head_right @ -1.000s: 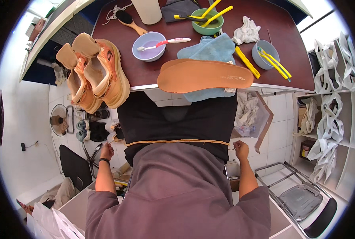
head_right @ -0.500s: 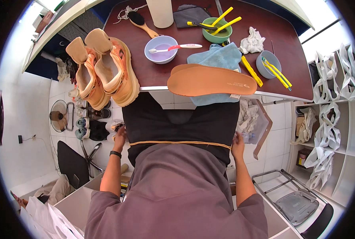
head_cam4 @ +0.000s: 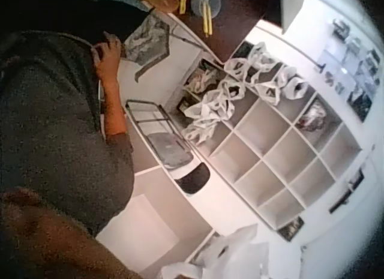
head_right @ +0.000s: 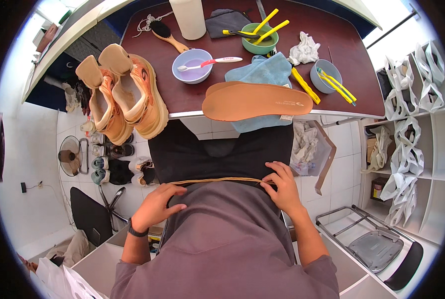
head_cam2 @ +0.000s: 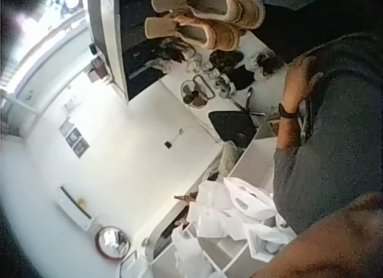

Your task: Checking and refurbishing shoes by inspecting insoles, lacing, and organizing pairs at a repair bench.

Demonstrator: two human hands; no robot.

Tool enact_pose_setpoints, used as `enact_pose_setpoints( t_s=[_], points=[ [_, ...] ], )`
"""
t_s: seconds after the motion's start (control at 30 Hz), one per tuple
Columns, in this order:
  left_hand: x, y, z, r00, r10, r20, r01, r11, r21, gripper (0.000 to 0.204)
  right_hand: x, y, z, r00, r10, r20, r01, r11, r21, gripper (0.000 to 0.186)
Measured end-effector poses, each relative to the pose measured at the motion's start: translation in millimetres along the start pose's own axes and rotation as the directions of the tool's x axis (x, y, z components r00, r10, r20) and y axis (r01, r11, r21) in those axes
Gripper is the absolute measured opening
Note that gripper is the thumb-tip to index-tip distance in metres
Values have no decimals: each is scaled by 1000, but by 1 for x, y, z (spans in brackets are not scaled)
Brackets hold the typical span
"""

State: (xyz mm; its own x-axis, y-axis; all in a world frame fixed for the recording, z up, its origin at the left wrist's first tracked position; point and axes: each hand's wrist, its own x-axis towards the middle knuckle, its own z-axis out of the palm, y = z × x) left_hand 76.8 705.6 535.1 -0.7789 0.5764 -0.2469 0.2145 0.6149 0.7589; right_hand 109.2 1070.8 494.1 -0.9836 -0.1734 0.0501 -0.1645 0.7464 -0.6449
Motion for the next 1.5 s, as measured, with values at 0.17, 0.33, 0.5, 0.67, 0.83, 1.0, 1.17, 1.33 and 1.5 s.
enact_pose_setpoints(
  t_s=[0.17,0.33,0.5,0.67,0.83,1.0,1.17,1.33,1.5],
  points=[
    [-17,-16,-12,971,-237,14,237,971,19,26,5,3,-1,998,48,29,-49,999,4,16],
    [-38,-31,-9,903,-290,317,250,955,161,30,16,35,-41,911,369,184,-411,844,344,20],
    [-54,-81,5,714,-314,626,287,947,147,27,-19,82,-58,522,402,752,-715,687,129,26],
    [-47,-101,3,565,-118,817,115,991,64,33,-76,106,2,146,97,985,-270,961,-54,32],
    [16,-81,-35,788,-258,559,181,965,191,32,-45,122,5,329,190,925,-476,879,-11,30],
    [43,-64,-62,897,-261,357,191,956,221,31,5,107,-12,577,333,746,-511,860,11,29],
    [45,-59,-74,928,-260,268,201,953,227,30,24,93,-23,714,404,572,-523,851,52,28],
    [44,-60,-80,943,-263,203,216,950,227,29,31,88,-26,779,433,454,-518,852,75,28],
    [38,-56,-87,956,-255,142,218,948,233,28,35,81,-29,821,449,352,-507,858,87,27]
  ],
)
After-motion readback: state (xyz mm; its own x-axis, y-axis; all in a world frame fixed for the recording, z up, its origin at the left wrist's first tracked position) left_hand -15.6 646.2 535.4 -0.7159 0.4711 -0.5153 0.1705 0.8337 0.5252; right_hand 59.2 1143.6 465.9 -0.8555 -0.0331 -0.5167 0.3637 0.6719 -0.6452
